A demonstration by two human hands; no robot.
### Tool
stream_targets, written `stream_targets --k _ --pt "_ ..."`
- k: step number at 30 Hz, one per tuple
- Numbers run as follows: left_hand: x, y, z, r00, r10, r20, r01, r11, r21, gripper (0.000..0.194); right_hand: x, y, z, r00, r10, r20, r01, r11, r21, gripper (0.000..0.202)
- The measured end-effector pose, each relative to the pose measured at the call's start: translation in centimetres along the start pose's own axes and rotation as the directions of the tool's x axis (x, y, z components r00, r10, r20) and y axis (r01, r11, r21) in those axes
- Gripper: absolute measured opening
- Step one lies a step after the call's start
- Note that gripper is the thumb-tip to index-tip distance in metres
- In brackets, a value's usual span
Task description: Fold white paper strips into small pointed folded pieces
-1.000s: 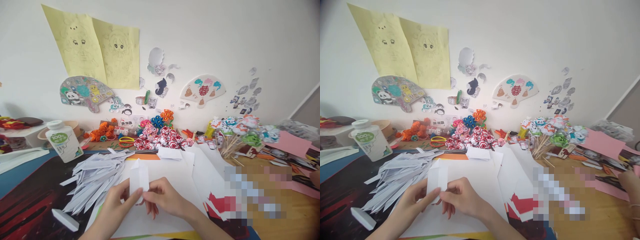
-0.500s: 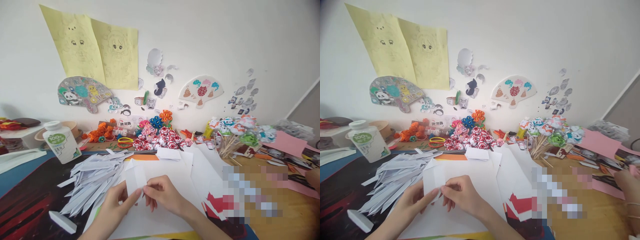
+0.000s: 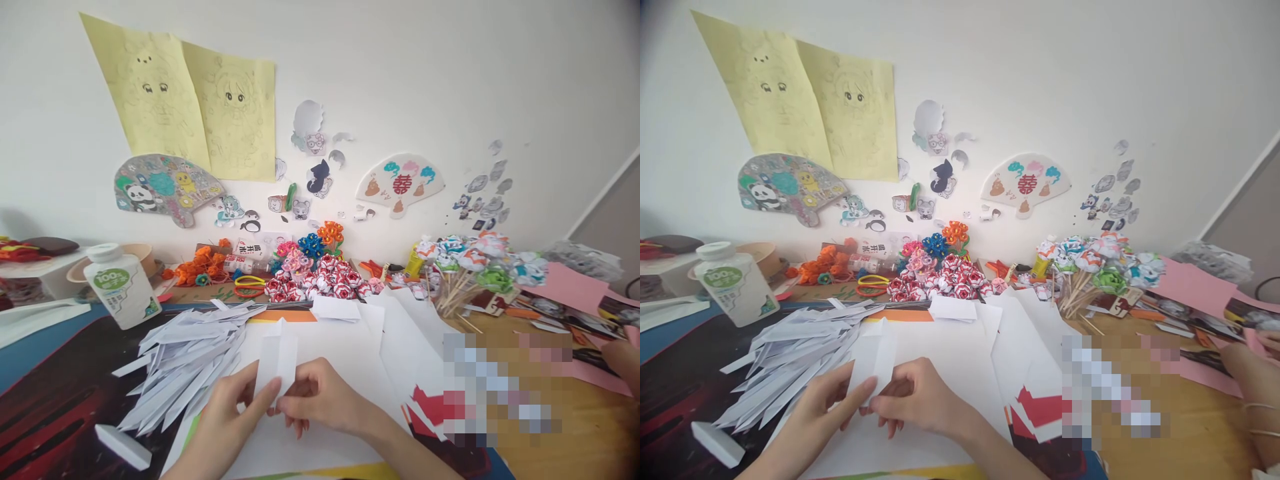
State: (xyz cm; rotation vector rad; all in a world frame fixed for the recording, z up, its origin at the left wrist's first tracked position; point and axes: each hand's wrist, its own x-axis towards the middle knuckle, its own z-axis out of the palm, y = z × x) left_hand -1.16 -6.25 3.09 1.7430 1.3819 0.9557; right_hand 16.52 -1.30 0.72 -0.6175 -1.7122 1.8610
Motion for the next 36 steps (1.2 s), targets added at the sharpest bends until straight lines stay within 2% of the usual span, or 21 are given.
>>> stream_targets --k 5,11,18,25,36 --pt "-0.1 -0.4 0.3 1.0 -0.005 0.008 0.005 0.999 0.041 0.033 0.0 0.1 0.2 1.0 -0.023 -0.013 0.023 1.0 -0.014 0.031" --pt "-0.1 -0.8 0.4 0.999 0.023 -0.033 -0.018 0.989 0.144 0.036 0.0 -0.4 0.6 0.999 -0.035 -0.037 0.034 0.999 -0.028 0.027" --pt "-0.2 -0.9 0.6 0.999 0.045 -0.023 -0.041 0.986 0.163 0.035 -0.1 -1.1 0.6 0.998 -0.05 -0.038 0.047 0.997 -0.059 0.014" --pt "-0.3 -0.8 0.6 0.998 0.057 -0.012 -0.053 0.975 0.216 0.036 -0.3 -1.6 0.7 0.997 -0.066 -0.03 0.063 0.994 -0.085 0.015" --pt "-0.2 -0.5 0.5 1.0 0.003 -0.01 -0.001 0.986 0.166 0.035 -0.4 -1.6 0.5 0.999 -0.041 -0.029 0.038 0.992 -0.117 0.017"
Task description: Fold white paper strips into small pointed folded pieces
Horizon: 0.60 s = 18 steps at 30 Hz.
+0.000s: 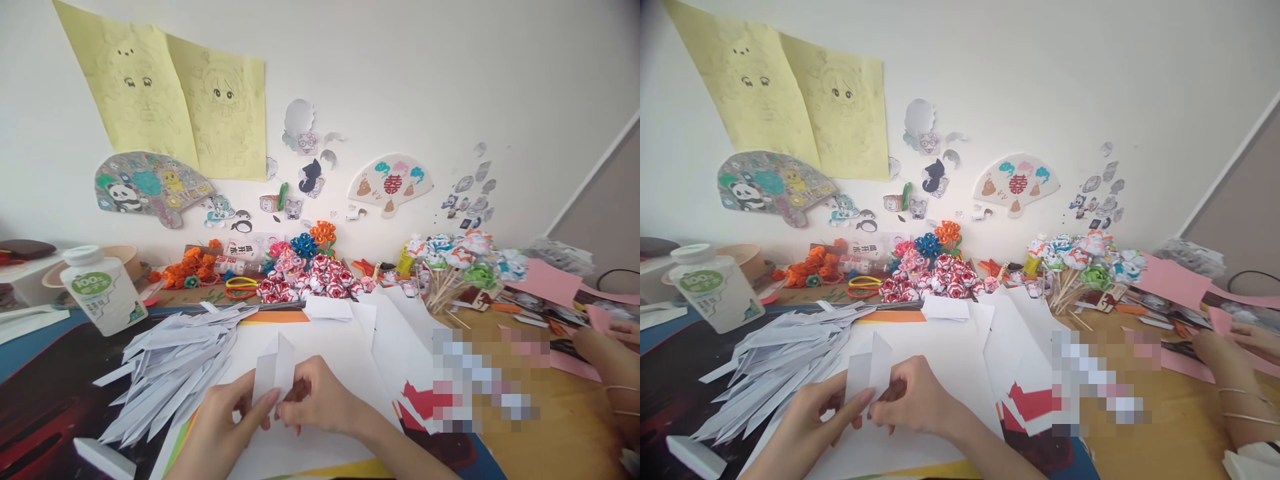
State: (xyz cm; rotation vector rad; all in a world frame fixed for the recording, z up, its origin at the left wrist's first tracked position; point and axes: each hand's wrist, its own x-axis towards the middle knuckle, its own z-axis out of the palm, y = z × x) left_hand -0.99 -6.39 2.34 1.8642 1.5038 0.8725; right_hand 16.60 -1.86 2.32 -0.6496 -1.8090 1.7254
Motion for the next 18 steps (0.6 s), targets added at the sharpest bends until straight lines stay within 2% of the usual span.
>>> stream_targets --k 7,11,18 --pt "-0.06 0.21 -0.12 0.999 -0.023 0.026 0.023 1.0 -0.012 0.035 0.01 0.12 -0.1 1.0 0.024 -0.015 -0.024 1.0 0.01 0.011" --pt "-0.08 0.44 -0.03 0.998 -0.057 -0.021 0.055 0.996 -0.071 0.038 0.07 0.25 -0.28 0.996 0.058 -0.06 -0.059 0.998 0.0 0.007" --pt "0.0 0.59 -0.2 0.996 -0.093 0.002 0.093 0.989 -0.117 0.04 0.11 0.36 -0.45 0.993 0.067 -0.096 -0.07 0.997 -0.021 0.009"
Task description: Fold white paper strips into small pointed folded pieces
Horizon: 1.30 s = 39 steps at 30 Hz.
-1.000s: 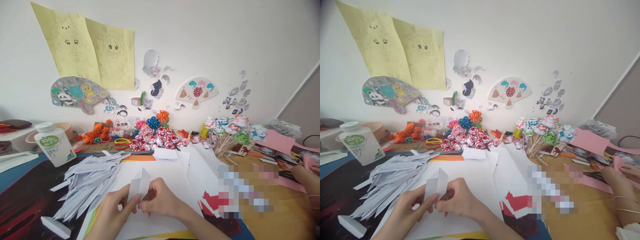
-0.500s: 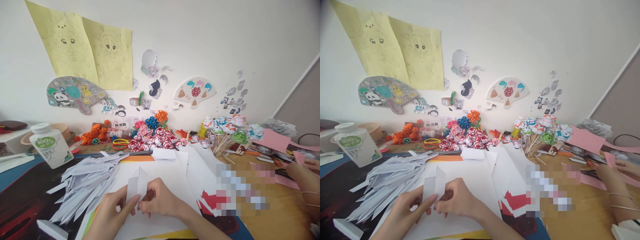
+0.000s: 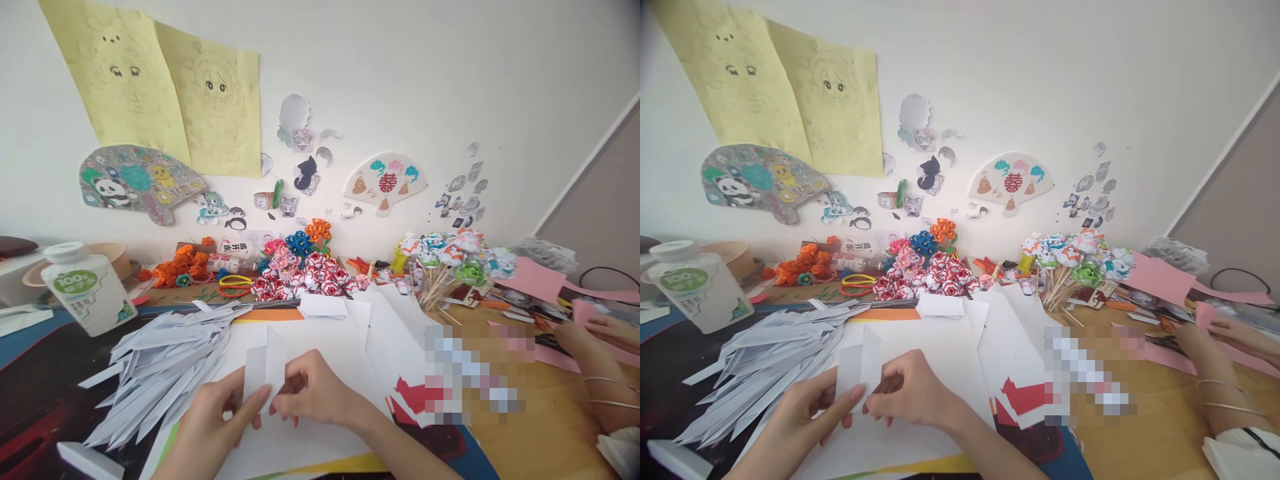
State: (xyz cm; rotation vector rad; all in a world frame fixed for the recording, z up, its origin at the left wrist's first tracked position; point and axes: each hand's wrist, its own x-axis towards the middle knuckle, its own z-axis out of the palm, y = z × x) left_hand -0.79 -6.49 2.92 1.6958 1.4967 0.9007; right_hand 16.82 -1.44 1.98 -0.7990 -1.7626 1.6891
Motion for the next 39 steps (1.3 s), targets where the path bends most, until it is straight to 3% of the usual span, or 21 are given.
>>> stream_targets --k 8,10,14,16,26,30,36,39 --pt "0.2 -0.1 -0.5 0.999 0.006 -0.049 -0.006 1.0 -0.004 0.038 0.7 0.1 -1.8 0.983 -0.053 -0.175 0.052 0.999 -0.009 0.011" --pt "0.4 -0.3 -0.6 0.999 0.01 -0.053 -0.011 1.0 -0.024 0.037 0.7 0.2 -2.0 0.991 -0.046 -0.125 0.046 0.999 -0.003 0.014" --pt "0.3 -0.2 -0.5 1.0 0.008 -0.028 -0.009 0.999 -0.031 0.038 0.4 0.8 -1.2 0.996 -0.007 0.091 0.003 0.999 0.047 0.027" --pt "0.1 0.1 -0.3 1.0 0.015 -0.026 -0.015 1.0 -0.026 0.04 0.3 0.8 -0.8 0.993 -0.01 0.117 0.003 0.998 0.057 0.029" --pt "0.2 -0.3 0.1 0.997 -0.018 0.073 0.018 1.0 0.0 0.033 -0.2 -0.2 -0.8 0.994 -0.097 0.052 0.104 0.981 -0.166 0.01" --pt "0.0 0.0 0.2 0.999 -0.003 0.043 0.004 1.0 -0.02 0.032 -0.2 -0.2 -1.0 0.993 -0.11 0.046 0.118 0.971 -0.21 0.01" --pt "0.5 -0.6 -1.2 1.0 0.002 -0.022 -0.003 1.0 -0.024 0.032 0.4 -0.2 -2.4 0.976 -0.153 -0.152 0.126 0.977 -0.175 0.009" --pt "0.8 -0.8 -1.5 1.0 -0.011 -0.015 0.01 0.998 -0.064 0.03 0.6 0.2 -2.4 0.988 -0.101 -0.121 0.087 0.99 -0.114 0.017"
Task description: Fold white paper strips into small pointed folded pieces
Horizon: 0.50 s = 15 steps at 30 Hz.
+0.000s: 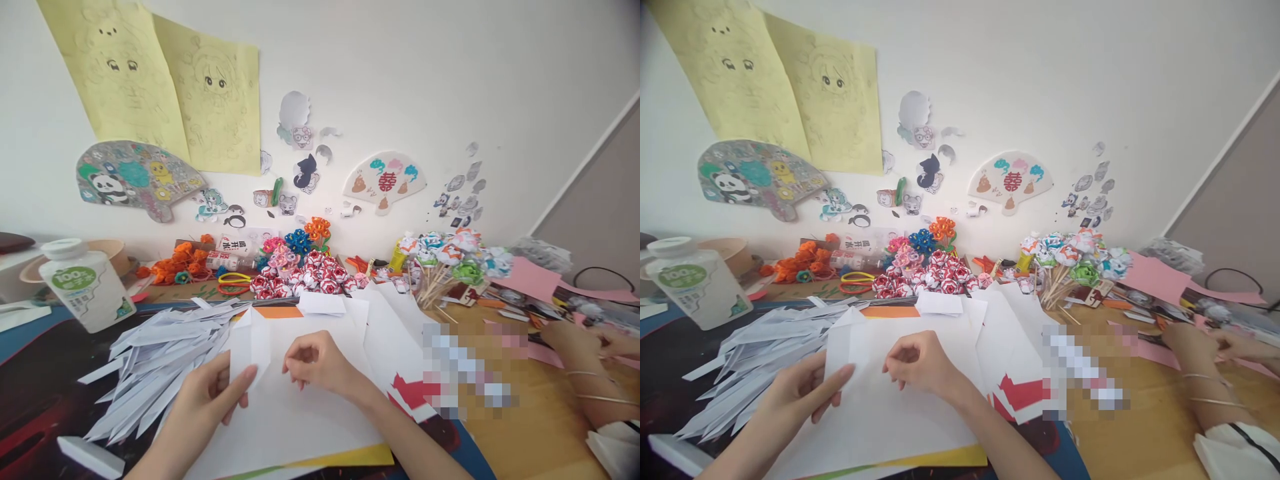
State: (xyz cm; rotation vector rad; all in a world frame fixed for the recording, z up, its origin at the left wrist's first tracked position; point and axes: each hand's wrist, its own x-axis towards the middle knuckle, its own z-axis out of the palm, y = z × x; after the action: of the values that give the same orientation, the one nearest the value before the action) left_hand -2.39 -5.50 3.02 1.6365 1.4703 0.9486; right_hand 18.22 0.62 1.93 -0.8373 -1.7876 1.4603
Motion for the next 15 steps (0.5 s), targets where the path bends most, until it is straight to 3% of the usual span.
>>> stream_targets --k 5,15 --pt "-0.3 0.3 1.0 0.992 -0.003 0.129 0.002 1.0 0.011 0.03 -0.6 -0.1 1.1 0.963 0.01 0.269 -0.024 0.999 0.049 0.029" --pt "-0.4 0.0 1.3 0.989 0.005 0.149 0.002 0.999 -0.045 0.031 -0.4 0.4 0.6 0.971 0.013 0.237 -0.046 0.99 0.135 0.027"
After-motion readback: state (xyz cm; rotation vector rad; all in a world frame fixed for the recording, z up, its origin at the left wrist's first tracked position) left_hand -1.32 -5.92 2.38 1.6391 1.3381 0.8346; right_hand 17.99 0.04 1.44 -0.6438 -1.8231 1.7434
